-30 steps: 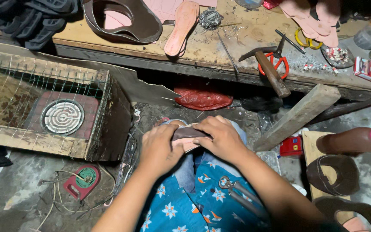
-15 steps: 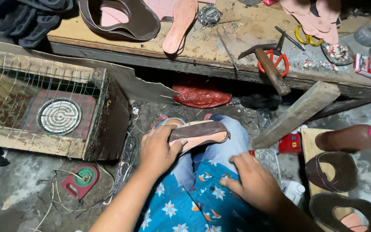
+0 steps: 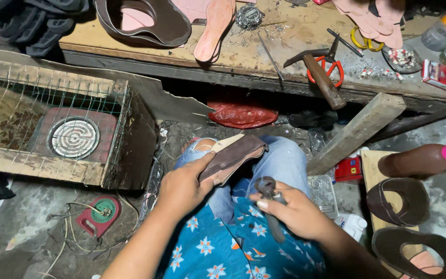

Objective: The person uses pliers and a hammer to attach and secure a brown sole onto a pink shoe base. They repeatedly clamp the edges, tap with the hammer, and inspect the fit while seated on the floor.

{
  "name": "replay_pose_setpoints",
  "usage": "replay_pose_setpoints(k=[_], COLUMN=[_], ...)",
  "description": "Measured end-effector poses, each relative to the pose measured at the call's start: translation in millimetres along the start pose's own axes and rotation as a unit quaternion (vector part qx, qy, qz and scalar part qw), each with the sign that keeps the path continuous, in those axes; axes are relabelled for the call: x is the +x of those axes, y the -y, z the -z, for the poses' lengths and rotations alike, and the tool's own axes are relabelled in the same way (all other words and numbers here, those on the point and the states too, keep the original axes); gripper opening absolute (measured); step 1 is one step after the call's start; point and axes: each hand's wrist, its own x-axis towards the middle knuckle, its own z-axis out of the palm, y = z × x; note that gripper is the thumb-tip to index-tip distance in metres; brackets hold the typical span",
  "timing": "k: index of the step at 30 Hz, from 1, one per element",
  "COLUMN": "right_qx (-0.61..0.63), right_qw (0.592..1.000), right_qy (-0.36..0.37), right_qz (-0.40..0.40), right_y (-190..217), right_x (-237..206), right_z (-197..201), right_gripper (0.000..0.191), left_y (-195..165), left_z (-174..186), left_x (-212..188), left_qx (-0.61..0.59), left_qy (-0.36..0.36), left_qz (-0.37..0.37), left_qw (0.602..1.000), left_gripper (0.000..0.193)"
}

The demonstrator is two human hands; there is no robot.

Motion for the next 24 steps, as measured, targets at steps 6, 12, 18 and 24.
replay_pose_setpoints(k=[6, 12, 18, 24], right_qx=[-0.408, -0.473, -0.476, -0.423], right_qw=[0.901, 0.874, 0.878, 0.876], right_qy=[-0.094, -0.068, -0.042, -0.162], right_qz=[0.112, 0.084, -0.003, 0.169], right_y=[-2, 14, 17, 12], right_x=[56, 66, 60, 59], right_z=[-26, -37, -37, -47], right_gripper=[0.055, 0.056, 0.024, 0.028], left_y=[-13, -17, -25, 3], left_z=[-8, -11, -16, 11], left_x=[-11, -12, -16, 1], left_qx=[0.026, 0.073, 0.103, -0.065], left_qy=[-0.026, -0.029, -0.029, 0.042], left_qz=[0.021, 0.029, 0.006, 0.015], left_qw=[0.999, 0.997, 0.994, 0.997], left_gripper=[0.06, 0.062, 0.06, 0.056])
